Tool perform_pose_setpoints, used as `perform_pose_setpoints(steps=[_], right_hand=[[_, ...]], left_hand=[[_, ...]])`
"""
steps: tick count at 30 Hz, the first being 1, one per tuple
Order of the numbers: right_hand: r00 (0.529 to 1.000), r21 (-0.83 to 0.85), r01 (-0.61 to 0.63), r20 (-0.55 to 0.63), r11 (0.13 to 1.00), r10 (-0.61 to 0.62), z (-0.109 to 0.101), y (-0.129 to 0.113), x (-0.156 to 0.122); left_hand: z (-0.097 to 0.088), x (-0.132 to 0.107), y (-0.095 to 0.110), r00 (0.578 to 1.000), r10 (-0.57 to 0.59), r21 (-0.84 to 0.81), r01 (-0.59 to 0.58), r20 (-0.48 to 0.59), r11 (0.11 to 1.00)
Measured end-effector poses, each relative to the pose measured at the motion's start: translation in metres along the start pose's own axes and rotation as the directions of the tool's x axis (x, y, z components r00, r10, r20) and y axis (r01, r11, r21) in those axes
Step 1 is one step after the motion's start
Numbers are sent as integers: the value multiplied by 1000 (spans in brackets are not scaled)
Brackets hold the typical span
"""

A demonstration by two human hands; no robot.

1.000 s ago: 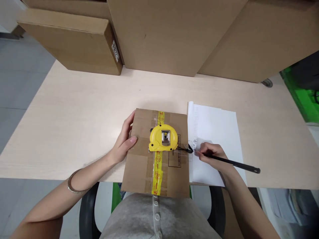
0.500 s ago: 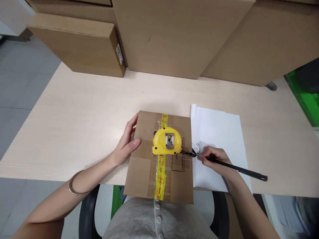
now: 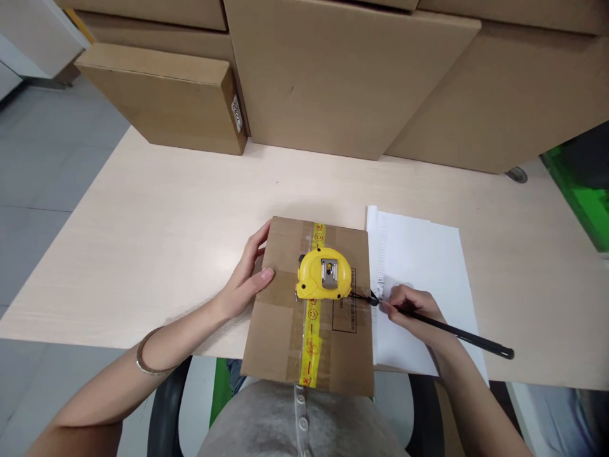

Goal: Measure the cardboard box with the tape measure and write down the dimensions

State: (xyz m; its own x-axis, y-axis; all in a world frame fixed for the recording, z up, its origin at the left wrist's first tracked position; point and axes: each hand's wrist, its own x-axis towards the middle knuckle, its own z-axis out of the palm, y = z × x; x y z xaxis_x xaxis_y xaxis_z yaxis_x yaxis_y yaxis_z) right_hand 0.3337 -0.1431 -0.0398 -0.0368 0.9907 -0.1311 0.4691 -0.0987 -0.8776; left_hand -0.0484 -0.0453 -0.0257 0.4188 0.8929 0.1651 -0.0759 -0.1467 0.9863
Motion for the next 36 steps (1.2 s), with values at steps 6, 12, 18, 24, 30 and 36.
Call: perform_pose_setpoints(steps=[6, 12, 18, 24, 30, 36], right_hand=[[1000, -6, 2, 6, 1000, -2, 0, -3, 1], [1000, -17, 0, 4, 1000, 0, 1, -5, 2], [1000, -22, 0, 1, 1000, 0, 1, -3, 1], [1000, -22, -2, 6, 1000, 2, 1, -3, 1], [1000, -33, 1, 22, 999, 0, 0, -3, 1], [1000, -25, 8, 28, 1000, -7, 0, -2, 1]], left_hand=[[1, 1, 2, 1000, 0, -11, 0, 2, 1000], [0, 1, 1, 1000, 15, -6, -15, 11, 1000], [0, 0, 1, 1000, 16, -4, -16, 8, 1000], [1, -1, 1, 1000, -3, -34, 4, 11, 999], [1, -1, 2, 1000, -2, -22, 2, 11, 1000], [1, -1, 2, 1000, -6, -12, 6, 5, 1000]])
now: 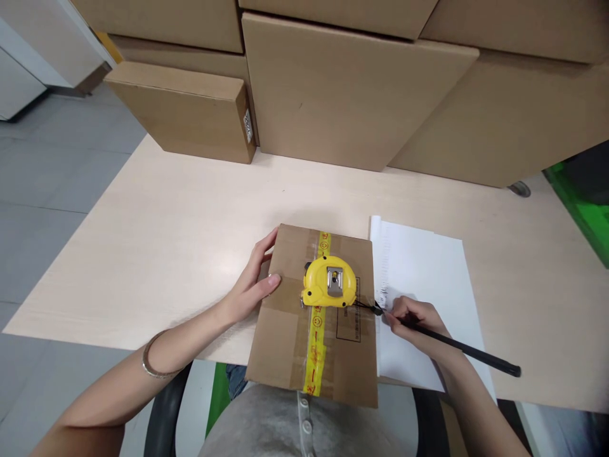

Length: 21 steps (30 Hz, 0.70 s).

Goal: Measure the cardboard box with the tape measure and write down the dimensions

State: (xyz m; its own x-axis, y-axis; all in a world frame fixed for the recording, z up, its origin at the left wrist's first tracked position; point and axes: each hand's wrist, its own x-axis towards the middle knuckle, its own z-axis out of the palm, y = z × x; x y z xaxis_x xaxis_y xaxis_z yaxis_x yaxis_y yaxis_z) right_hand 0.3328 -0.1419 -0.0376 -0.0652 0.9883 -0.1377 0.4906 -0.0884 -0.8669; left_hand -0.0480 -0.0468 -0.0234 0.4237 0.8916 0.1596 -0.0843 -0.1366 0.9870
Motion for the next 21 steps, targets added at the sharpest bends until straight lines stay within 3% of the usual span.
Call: perform_pose_setpoints(steps=[21], right_hand=[[999, -41, -44, 26, 998, 45, 1, -2, 0]], left_hand=[[0, 0, -2, 1000, -1, -7, 1, 12, 1000]])
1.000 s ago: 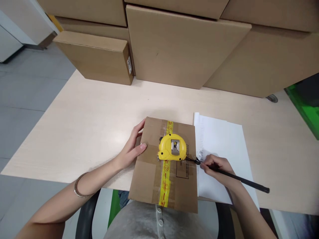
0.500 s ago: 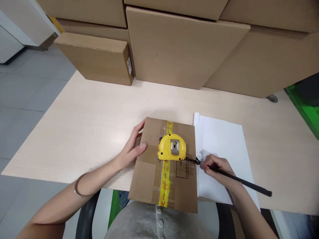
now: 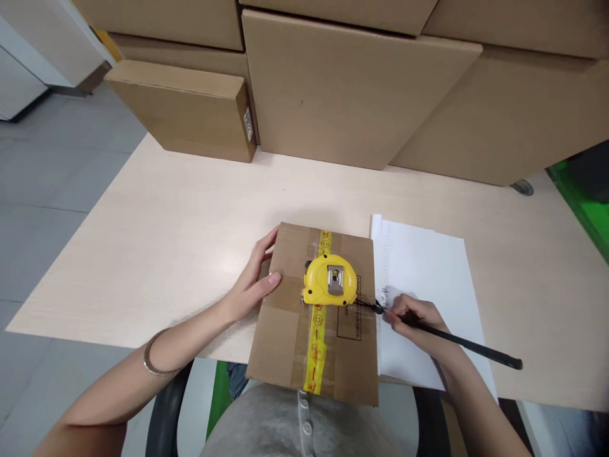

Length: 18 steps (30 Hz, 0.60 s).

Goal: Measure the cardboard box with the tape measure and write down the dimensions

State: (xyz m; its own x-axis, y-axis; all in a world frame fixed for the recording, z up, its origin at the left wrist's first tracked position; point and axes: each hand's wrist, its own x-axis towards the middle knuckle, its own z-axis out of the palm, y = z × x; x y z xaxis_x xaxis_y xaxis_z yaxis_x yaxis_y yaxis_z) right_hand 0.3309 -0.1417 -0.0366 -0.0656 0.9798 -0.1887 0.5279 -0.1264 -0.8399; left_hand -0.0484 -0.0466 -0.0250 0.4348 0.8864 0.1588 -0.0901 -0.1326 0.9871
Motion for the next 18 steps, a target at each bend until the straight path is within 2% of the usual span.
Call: perform_pose_setpoints(steps=[3, 7, 9, 10, 12, 15, 17, 18], right_hand=[[999, 1, -46, 13, 999, 46, -1, -2, 0], [981, 53, -187, 65, 981, 184, -7, -10, 2], [955, -33, -291, 47, 956, 292, -11, -19, 5], [937, -132, -343, 14, 930, 348, -13, -24, 7], [909, -399, -402, -63, 824, 413, -12, -37, 11], [918, -744, -336, -121, 578, 378, -6, -57, 15], [927, -853, -285, -131, 436, 351, -4, -69, 15], [928, -874, -284, -147, 394, 343, -5, -75, 15]], left_hand=[[0, 1, -1, 1000, 5, 13, -5, 0, 1000], [-1, 1, -1, 1000, 14, 34, -14, -1, 999], [-2, 2, -1, 1000, 18, 47, -18, 0, 999], [-2, 2, -2, 1000, 23, 51, -23, 1, 998], [-3, 2, -3, 1000, 29, 52, -29, 2, 998], [-2, 2, -4, 1000, 24, 46, -23, -3, 999], [-1, 2, -4, 1000, 13, 42, -12, -8, 999], [-1, 2, -3, 1000, 9, 39, -8, -11, 999]])
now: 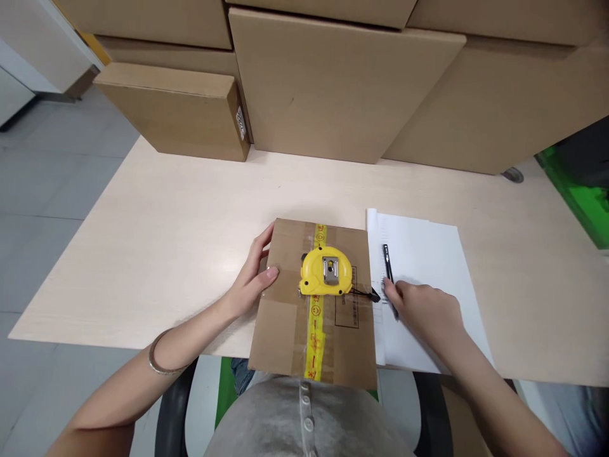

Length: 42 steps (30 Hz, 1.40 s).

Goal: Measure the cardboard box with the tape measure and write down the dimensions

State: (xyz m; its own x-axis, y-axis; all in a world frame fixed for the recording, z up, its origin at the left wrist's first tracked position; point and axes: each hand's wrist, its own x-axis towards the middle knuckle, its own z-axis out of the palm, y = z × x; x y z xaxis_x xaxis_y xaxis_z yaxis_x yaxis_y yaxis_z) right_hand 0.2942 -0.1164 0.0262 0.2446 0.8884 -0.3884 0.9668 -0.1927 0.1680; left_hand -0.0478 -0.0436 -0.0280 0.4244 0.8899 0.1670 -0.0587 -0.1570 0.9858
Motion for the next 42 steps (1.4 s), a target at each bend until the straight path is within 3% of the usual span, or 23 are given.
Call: perform_pose_setpoints(steps=[2, 4, 5, 7, 9, 10, 12, 15, 23, 25, 27, 28, 29, 31, 33, 34, 36, 39, 41, 42], right_hand=[[992, 27, -34, -122, 999, 37, -14, -1, -2], [926, 174, 56, -376, 983, 14, -32, -3, -3], [853, 219, 182, -520, 959, -43, -41, -7, -2], [654, 150, 478, -719, 866, -236, -55, -22, 1], [501, -6, 660, -742, 751, -446, -63, -43, 4], [462, -54, 704, -722, 708, -515, -64, -53, 5], [438, -79, 747, -688, 660, -578, -64, -68, 5], [462, -32, 765, -667, 643, -584, -63, -72, 3], [634, 341, 772, -472, 536, -613, -88, -73, 4], [685, 496, 719, -389, 487, -616, -92, -73, 4], [744, 675, 603, -285, 425, -604, -94, -72, 2], [767, 749, 535, -239, 390, -595, -94, -71, 1], [784, 806, 475, -206, 352, -586, -94, -69, 0], [795, 872, 405, -188, 275, -577, -94, -65, 4], [796, 900, 393, -230, 188, -560, -94, -61, 14], [805, 905, 400, -271, 147, -528, -94, -60, 22], [846, 890, 441, -371, 114, -382, -93, -57, 39], [881, 869, 461, -425, 180, -206, -87, -56, 61], [894, 885, 428, -384, 186, -229, -81, -56, 70], [899, 897, 408, -363, 168, -244, -78, -55, 72]], left_hand=[[0, 0, 0, 1000, -8, -6, 8, -6, 1000], [0, 0, 0, 1000, -16, 0, 16, -15, 1000], [0, 0, 0, 1000, -19, 6, 19, -19, 1000], [1, 0, 0, 1000, -20, 11, 20, -24, 1000], [1, 0, -1, 1000, -17, 2, 17, -24, 1000], [2, 1, -2, 1000, -11, -1, 11, -26, 1000], [2, 1, -2, 999, 0, 5, 1, -32, 1000], [2, 1, -3, 999, 11, 29, -10, -35, 1000], [-2, 3, 0, 999, 21, 101, -17, -38, 995], [-3, -3, 4, 998, 26, 166, -18, -49, 986], [-4, -15, 9, 988, 130, 254, -104, -88, 962], [-4, -23, 11, 966, 238, 309, -197, -102, 930], [-3, -32, 12, 914, 390, 368, -327, -110, 870], [-1, -50, 15, 766, 642, 496, -560, 6, 664], [3, -67, 15, 658, 715, 589, -682, 237, 432], [6, -74, 15, 628, 710, 623, -703, 319, 342], [14, -86, 12, 616, 707, 696, -675, 347, 246], [28, -100, 6, 605, 768, 814, -544, 210, 205], [36, -107, 2, 642, 762, 869, -422, 83, 260], [39, -109, 1, 689, 724, 875, -355, 7, 329]])
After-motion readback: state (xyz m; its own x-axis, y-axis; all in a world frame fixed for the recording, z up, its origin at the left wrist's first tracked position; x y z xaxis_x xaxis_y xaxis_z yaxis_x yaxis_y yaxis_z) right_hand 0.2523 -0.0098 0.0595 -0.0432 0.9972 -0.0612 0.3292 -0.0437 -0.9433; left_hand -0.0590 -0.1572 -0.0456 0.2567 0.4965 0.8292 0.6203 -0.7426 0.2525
